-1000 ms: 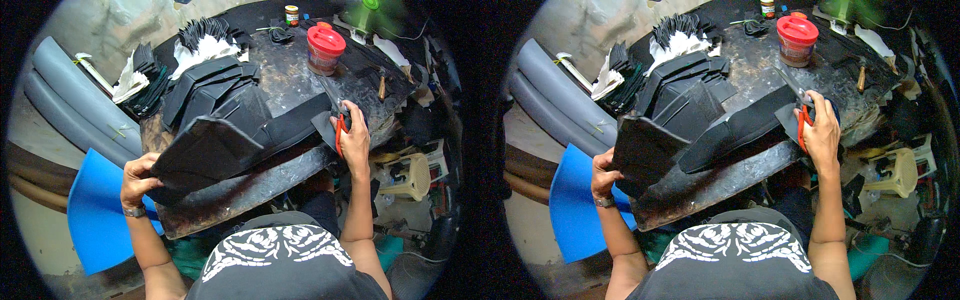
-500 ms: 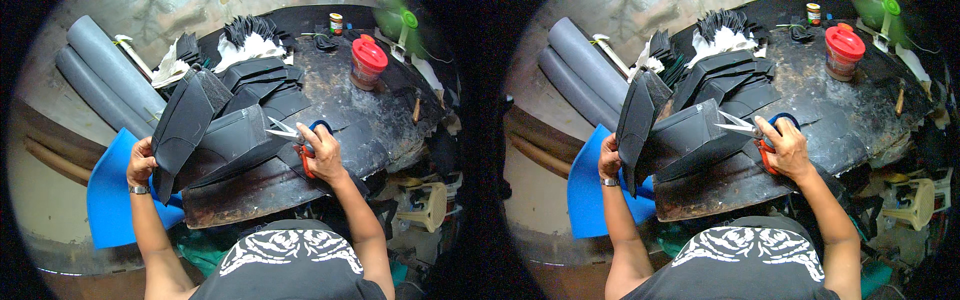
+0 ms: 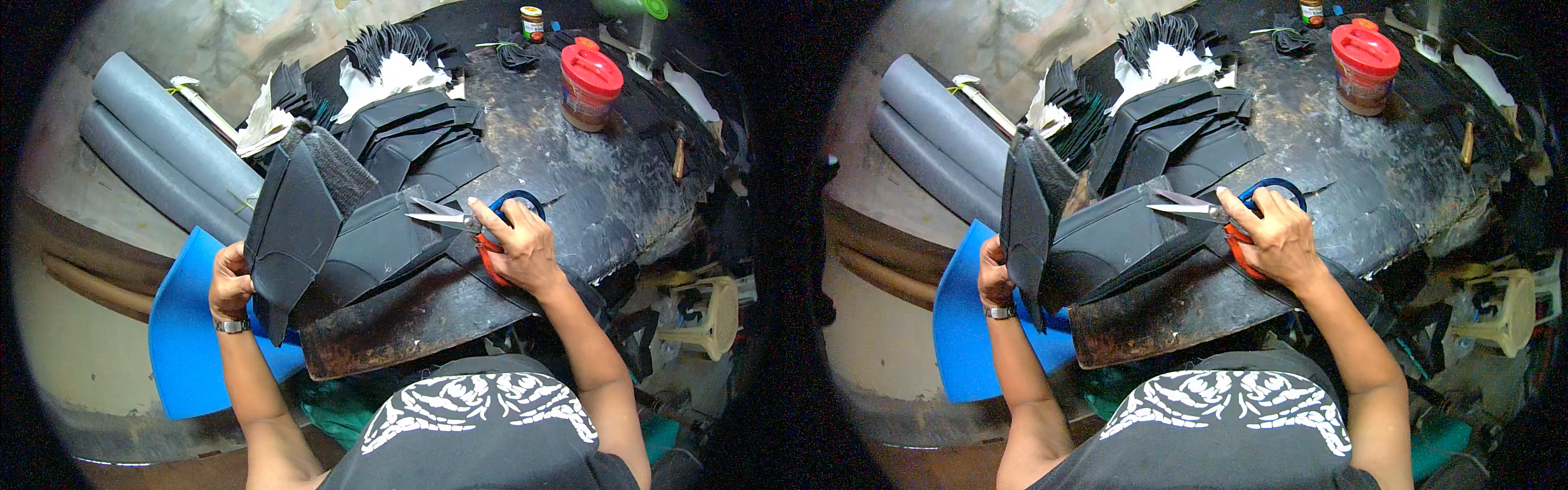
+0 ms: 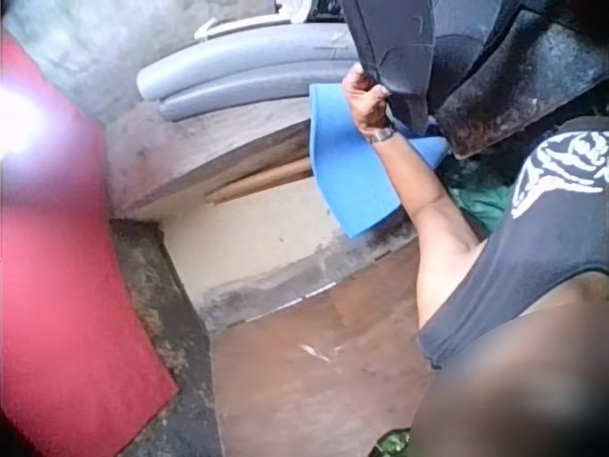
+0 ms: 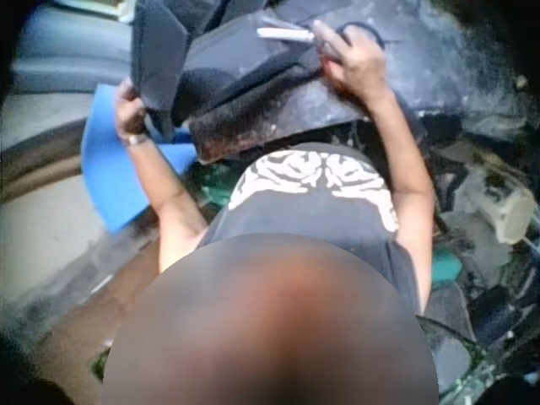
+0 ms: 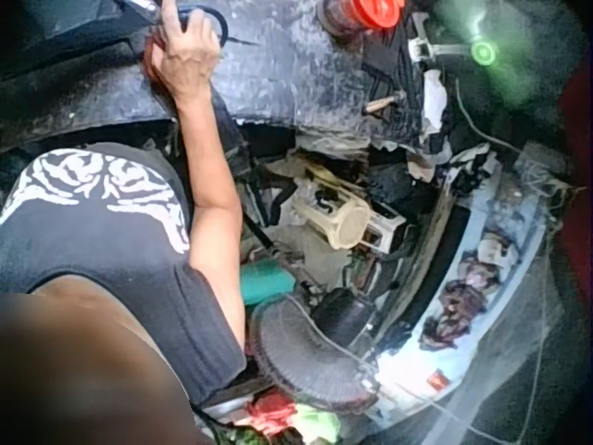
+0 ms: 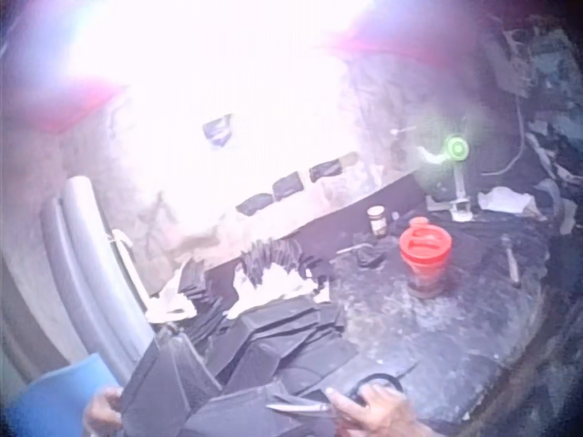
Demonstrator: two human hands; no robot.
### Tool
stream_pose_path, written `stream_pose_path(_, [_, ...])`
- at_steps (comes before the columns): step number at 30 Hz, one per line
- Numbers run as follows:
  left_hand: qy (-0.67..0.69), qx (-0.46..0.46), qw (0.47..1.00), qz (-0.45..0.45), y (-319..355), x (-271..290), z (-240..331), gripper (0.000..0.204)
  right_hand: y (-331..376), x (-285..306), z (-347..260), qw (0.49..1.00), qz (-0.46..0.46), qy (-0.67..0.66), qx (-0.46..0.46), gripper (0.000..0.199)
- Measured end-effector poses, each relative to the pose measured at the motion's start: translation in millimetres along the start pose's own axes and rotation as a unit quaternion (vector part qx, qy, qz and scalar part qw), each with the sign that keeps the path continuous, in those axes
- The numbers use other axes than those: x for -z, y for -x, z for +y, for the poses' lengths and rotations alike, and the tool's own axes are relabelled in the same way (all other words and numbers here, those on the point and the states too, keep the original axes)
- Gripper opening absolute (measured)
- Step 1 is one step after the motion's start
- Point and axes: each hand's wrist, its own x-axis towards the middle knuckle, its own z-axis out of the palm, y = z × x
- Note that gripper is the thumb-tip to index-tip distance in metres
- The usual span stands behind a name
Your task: The person uses shears to cut black rubber pieces on a workbench, repeatedly trimming edges and shaping the material. They handle the pieces one at a time, occasionally applying a substance from a small jar to the edges before continuing to cut and inspect the pieces.
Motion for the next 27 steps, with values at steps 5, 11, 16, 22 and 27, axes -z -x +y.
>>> stream_pose_path(5, [0.023, 0.010, 0.999, -0.039, -1, -7, 4, 0.044, 2, -1, 1, 1.000, -0.004, -0.014, 0.003, 0.060])
stream_pose_path(11, [0.023, -0.001, 0.999, -0.028, -1, -6, -5, 0.044, 10, -6, 5, 0.997, -0.002, -0.076, 0.016, 0.054])
stream_pose_path(16, [-0.060, -0.024, 0.996, -0.057, -8, -36, 21, 0.041, 11, -8, 12, 0.987, 0.040, -0.157, -0.019, 0.046])
stream_pose_path(22, [-0.644, -0.231, 0.708, -0.174, -4, -123, 59, 0.027, 9, -5, 21, 0.947, 0.125, -0.187, -0.229, 0.045])
stream_pose_path(27, [-0.742, -0.288, 0.581, -0.168, -1, -156, 55, 0.025, 8, -2, 24, 0.954, 0.171, -0.156, -0.193, 0.045])
